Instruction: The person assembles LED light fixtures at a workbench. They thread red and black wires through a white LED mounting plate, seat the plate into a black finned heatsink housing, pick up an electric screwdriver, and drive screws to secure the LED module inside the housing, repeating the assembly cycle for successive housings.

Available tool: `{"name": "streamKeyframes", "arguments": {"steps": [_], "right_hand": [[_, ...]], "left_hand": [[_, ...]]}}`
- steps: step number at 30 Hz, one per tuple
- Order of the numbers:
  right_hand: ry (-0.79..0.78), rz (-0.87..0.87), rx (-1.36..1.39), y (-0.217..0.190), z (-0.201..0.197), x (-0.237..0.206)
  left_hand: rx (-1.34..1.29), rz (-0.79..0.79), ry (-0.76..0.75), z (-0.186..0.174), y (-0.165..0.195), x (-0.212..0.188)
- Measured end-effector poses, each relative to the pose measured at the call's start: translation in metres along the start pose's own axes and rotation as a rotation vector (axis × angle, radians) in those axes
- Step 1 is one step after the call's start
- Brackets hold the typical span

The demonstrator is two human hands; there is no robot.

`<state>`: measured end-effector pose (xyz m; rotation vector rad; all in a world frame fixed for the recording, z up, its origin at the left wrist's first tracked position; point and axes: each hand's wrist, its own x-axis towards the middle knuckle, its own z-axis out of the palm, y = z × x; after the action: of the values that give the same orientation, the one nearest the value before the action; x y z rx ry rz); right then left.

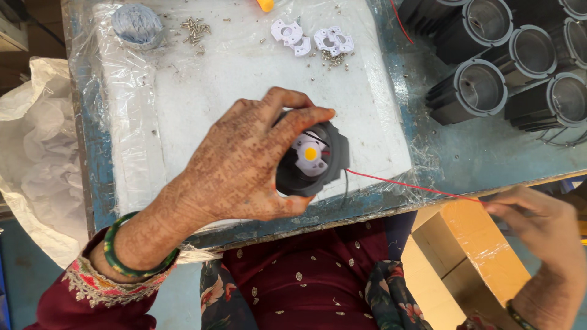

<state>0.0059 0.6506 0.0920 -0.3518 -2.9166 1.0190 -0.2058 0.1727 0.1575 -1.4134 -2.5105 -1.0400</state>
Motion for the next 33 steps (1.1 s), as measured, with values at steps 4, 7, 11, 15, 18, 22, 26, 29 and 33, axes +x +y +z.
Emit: {"name": "streamKeyframes", "arguments": {"steps": [4,7,11,15,18,22,26,29,33], "right_hand": [[0.082,0.021,-0.143,-0.002,-0.005,0.001],[0.362,-0.227,-0.357,-0.024,0.007,0.009],[0.407,-0.167,0.364,-0.08,0.058,0.014],[-0.042,-0.236,0.11,-0.143,0.136,0.018],[-0.014,-0.299,0.075,-0.167,0.155,0.028],[-0.048,-0.293,0.037,-0.169,0.147,0.037],[-0.118,-0.149,-0.006,-0.141,0.129,0.03],[-0.111,0.114,-0.101,-0.1,0.109,0.014],[-0.052,0.222,-0.031,-0.042,0.072,0.0]], "left_hand": [[-0.004,0.036,-0.017,0.005,0.009,0.001],[0.036,0.038,-0.016,0.008,0.012,0.003],[0.086,-0.034,-0.055,0.015,0.017,0.007],[0.08,-0.018,-0.035,0.017,0.021,0.008],[0.09,-0.031,-0.028,0.016,0.022,0.007],[0.108,-0.03,-0.009,0.01,0.022,0.003],[0.119,-0.009,0.017,0.005,0.02,0.0],[0.139,0.006,0.021,0.003,0.02,0.0],[0.148,0.027,0.03,-0.001,0.022,0.001]]}}
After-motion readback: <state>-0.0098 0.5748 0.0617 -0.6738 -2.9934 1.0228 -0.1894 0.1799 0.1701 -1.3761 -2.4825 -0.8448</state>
